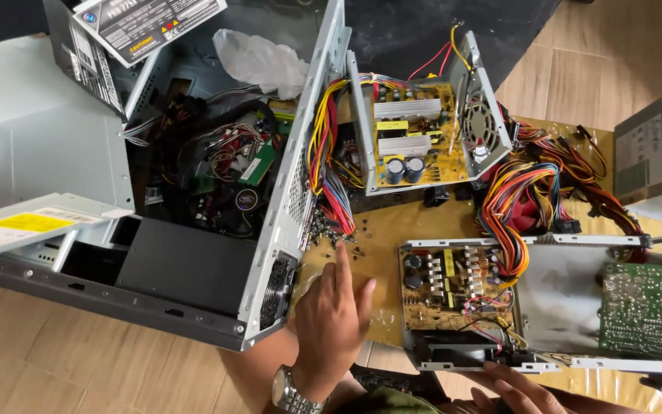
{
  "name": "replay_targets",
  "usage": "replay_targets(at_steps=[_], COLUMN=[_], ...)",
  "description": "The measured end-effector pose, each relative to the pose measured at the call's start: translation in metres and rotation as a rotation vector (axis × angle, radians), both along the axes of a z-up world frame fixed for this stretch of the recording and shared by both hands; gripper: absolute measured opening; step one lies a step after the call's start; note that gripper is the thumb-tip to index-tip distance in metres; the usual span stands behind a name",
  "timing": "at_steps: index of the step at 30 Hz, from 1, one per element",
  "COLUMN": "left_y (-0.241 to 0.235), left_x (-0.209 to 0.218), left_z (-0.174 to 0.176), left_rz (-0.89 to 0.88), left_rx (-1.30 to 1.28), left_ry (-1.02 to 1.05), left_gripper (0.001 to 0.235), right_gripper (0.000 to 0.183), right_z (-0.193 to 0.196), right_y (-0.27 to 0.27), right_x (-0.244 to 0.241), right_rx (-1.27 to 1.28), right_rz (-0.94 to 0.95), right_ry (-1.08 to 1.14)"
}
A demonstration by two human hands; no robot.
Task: The person uses a screwdriver to remove screws from a disassembled computer power supply unit. They manipulate the internal components and wires while working on the unit placed on a table.
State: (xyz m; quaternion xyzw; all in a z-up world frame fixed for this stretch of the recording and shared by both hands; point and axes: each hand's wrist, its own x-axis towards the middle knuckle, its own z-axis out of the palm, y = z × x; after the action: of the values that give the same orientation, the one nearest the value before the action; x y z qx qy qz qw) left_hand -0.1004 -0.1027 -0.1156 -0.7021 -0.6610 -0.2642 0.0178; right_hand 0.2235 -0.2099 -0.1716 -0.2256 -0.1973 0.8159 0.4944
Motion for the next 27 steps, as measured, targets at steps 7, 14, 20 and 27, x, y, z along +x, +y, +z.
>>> replay_targets(at_steps=[7,14,20,27], left_y=[0.017,0.003,0.008,0.02], left_x=[-0.001,-0.009,-0.009,-0.01], left_z=[0.003,-0.003,-0.01,-0.003], left_rz=[0.059,-0.034,-0.014,0.047], left_rx=[-0.125,0.072,0.043,-0.08], left_ry=[0.03,0.018,-0.121,-0.129], left_gripper=[0.071,0.045,0.049,0.06], right_gripper=[0.048,0.035,0.032,0.041], right_z=[-0.072,-0.008,0.048,0.026], right_y=[0.001,-0.003,0.011,0.007], right_x=[0.011,-0.032,-0.074,-0.057], right_rx=[-0.535,0.651,0.691,0.708], right_rz=[-0.402,-0.192,-0.357,-0.315], right_ry=[-0.466,-1.859,-2.347,-2.179])
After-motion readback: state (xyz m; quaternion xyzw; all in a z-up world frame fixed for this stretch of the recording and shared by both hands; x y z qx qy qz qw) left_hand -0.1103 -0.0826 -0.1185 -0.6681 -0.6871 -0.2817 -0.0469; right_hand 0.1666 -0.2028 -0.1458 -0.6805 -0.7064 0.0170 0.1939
